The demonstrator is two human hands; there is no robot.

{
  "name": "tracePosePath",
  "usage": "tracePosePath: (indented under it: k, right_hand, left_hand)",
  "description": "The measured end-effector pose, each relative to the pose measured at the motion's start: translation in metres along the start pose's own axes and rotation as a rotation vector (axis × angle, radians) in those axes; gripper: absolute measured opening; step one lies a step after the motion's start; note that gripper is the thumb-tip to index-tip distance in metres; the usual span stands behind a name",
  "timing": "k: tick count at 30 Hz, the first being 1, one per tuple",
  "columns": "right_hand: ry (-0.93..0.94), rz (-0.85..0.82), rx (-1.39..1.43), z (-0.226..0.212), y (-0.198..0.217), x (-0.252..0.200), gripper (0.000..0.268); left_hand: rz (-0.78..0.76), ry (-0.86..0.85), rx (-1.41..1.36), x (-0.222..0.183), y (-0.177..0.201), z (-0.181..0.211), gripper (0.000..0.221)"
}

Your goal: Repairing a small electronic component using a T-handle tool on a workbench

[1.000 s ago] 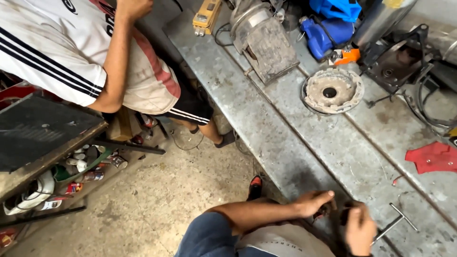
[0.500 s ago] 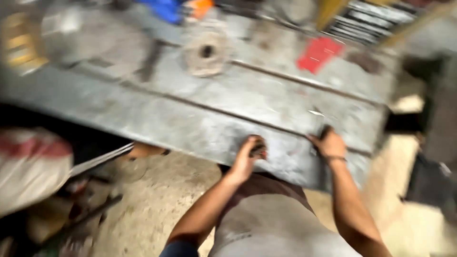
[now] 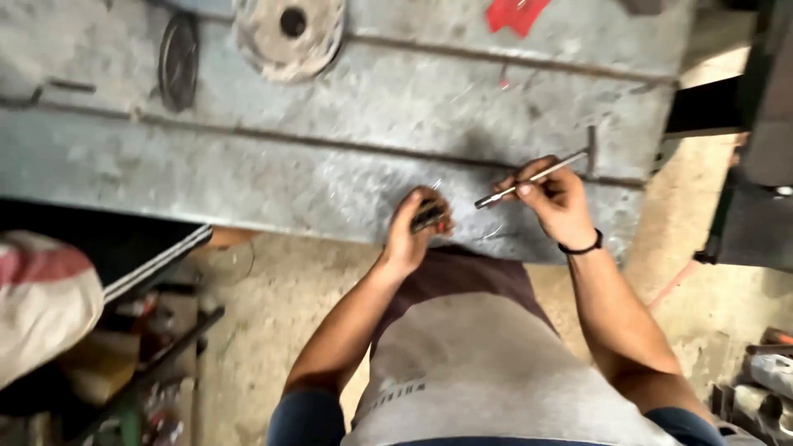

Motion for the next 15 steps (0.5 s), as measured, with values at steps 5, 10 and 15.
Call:
tracePosePath:
  k: [5, 10, 15]
  right_hand:
    - [0.148, -0.016, -0.081, -0.025, -0.040, -0.013, 0.017]
    - [0.243, -0.026, -0.112, -0.034, -0.059, -0.013, 0.013]
    - [0.319, 0.029, -0.196, -0.027, -0.057, -0.015, 0.023]
  left_hand:
    - [-0.087, -0.021, 0.008, -0.007, -0.016, 0.007, 0.044]
    - [-0.071, -0.094, -0.013, -0.009, -0.009, 0.005, 0.034]
    - [-0.087, -0.165, -0.044, -0.007, -0.001, 0.006, 0.031]
Point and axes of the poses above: each hand's wrist, its own x-axis towards the middle knuckle, its own y-axis out of the back of the hand, z = x × y, the point moved 9 cm from there along x, towards the middle knuckle, and after that the axes turned 13 degrees about -x, right-handed, at the moved point
